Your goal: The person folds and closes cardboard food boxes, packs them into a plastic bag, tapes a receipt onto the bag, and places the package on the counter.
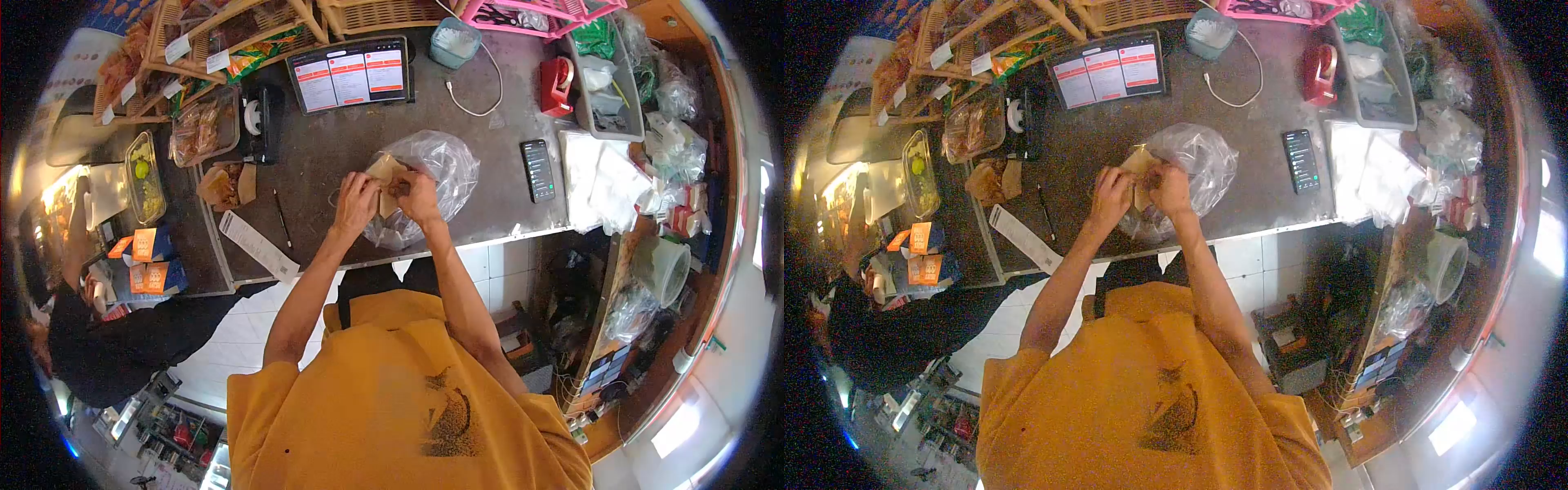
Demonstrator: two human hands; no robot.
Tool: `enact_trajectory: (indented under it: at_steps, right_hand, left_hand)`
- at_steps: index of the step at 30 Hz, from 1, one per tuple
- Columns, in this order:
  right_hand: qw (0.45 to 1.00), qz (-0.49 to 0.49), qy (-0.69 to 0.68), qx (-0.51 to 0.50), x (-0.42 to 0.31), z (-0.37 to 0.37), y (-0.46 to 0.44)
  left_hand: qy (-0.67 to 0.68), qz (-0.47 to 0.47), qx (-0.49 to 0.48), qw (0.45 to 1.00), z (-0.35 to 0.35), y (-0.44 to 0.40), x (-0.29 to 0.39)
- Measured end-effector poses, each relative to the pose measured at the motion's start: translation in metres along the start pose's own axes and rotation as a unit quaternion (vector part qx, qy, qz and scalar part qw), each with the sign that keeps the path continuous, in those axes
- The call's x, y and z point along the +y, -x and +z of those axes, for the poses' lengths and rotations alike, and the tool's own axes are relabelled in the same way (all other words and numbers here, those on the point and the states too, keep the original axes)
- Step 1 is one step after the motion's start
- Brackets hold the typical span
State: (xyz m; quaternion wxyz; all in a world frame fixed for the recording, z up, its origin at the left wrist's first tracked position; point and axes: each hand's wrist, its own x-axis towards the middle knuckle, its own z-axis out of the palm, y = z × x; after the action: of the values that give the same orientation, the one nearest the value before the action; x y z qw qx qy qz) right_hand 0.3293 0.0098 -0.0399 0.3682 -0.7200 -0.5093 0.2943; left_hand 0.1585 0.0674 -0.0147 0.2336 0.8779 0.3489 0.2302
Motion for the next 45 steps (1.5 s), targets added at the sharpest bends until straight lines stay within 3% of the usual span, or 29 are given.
enact_trajectory:
  at_steps: [4, 7, 16, 18, 19, 20, 22, 26, 28, 30, 35, 36, 38, 39, 40, 41, 42, 43, 45]
  right_hand:
    - [0.998, 0.019, -0.023, -0.049, -0.009, -0.012, -0.004]
    - [0.998, -0.016, -0.062, -0.021, -0.014, -0.018, -0.004]
    - [0.99, -0.084, -0.028, -0.108, 0.007, -0.014, -0.003]
    - [0.988, -0.025, -0.096, -0.116, -0.034, -0.046, 0.006]
    - [0.99, -0.062, -0.055, -0.112, -0.035, -0.057, 0.012]
    - [0.99, -0.099, -0.013, -0.104, -0.035, -0.068, 0.019]
    - [0.988, -0.043, -0.023, -0.143, -0.041, -0.078, 0.028]
    - [0.988, 0.062, -0.043, -0.136, -0.047, -0.068, 0.01]
    - [0.993, 0.02, 0.072, -0.092, -0.05, -0.048, -0.003]
    - [0.974, -0.029, 0.212, -0.071, -0.044, -0.028, -0.014]
    - [0.983, -0.07, 0.142, -0.089, -0.013, -0.035, -0.028]
    - [0.985, -0.064, 0.126, -0.101, 0.007, -0.037, -0.029]
    - [0.986, 0.064, -0.119, -0.093, 0.035, -0.036, -0.023]
    - [0.958, 0.129, -0.241, -0.086, 0.053, -0.032, -0.02]
    - [0.968, 0.136, -0.193, -0.085, 0.048, -0.031, -0.023]
    - [0.991, 0.091, -0.061, -0.078, 0.043, -0.033, -0.023]
    - [0.994, 0.041, 0.071, -0.069, 0.039, -0.039, -0.023]
    - [0.978, -0.009, 0.2, -0.059, 0.007, -0.05, -0.022]
    - [0.958, -0.111, 0.266, 0.001, -0.063, -0.065, -0.021]
  left_hand:
    - [0.017, -0.024, 0.008, 1.0, 0.002, -0.005, 0.001]
    - [0.02, -0.055, 0.009, 0.998, -0.001, -0.009, 0.006]
    - [0.067, -0.152, 0.019, 0.986, 0.006, -0.024, 0.006]
    - [0.063, -0.175, 0.08, 0.979, 0.001, -0.022, 0.001]
    - [0.062, -0.186, 0.11, 0.974, 0.0, -0.02, -0.001]
    - [0.112, -0.227, 0.131, 0.958, 0.001, -0.019, -0.004]
    - [0.213, -0.307, 0.172, 0.911, 0.005, -0.015, -0.007]
    - [0.172, -0.287, 0.265, 0.904, 0.006, -0.004, 0.016]
    - [0.133, -0.295, 0.277, 0.904, -0.001, 0.009, 0.043]
    - [0.079, -0.298, 0.221, 0.925, 0.01, 0.026, 0.047]
    - [0.029, -0.331, 0.17, 0.928, 0.021, 0.026, 0.043]
    - [0.057, -0.349, 0.181, 0.918, 0.022, 0.028, 0.043]
    - [0.111, -0.379, 0.204, 0.896, 0.026, 0.033, 0.035]
    - [0.224, -0.44, 0.239, 0.836, 0.038, 0.042, 0.022]
    - [0.333, -0.492, 0.269, 0.758, 0.033, 0.042, 0.02]
    - [0.434, -0.532, 0.295, 0.664, 0.029, 0.041, 0.019]
    - [0.516, -0.568, 0.245, 0.592, 0.021, 0.048, 0.018]
    - [0.523, -0.568, 0.237, 0.59, 0.016, 0.048, 0.018]
    - [0.536, -0.565, 0.224, 0.585, 0.01, 0.049, 0.016]
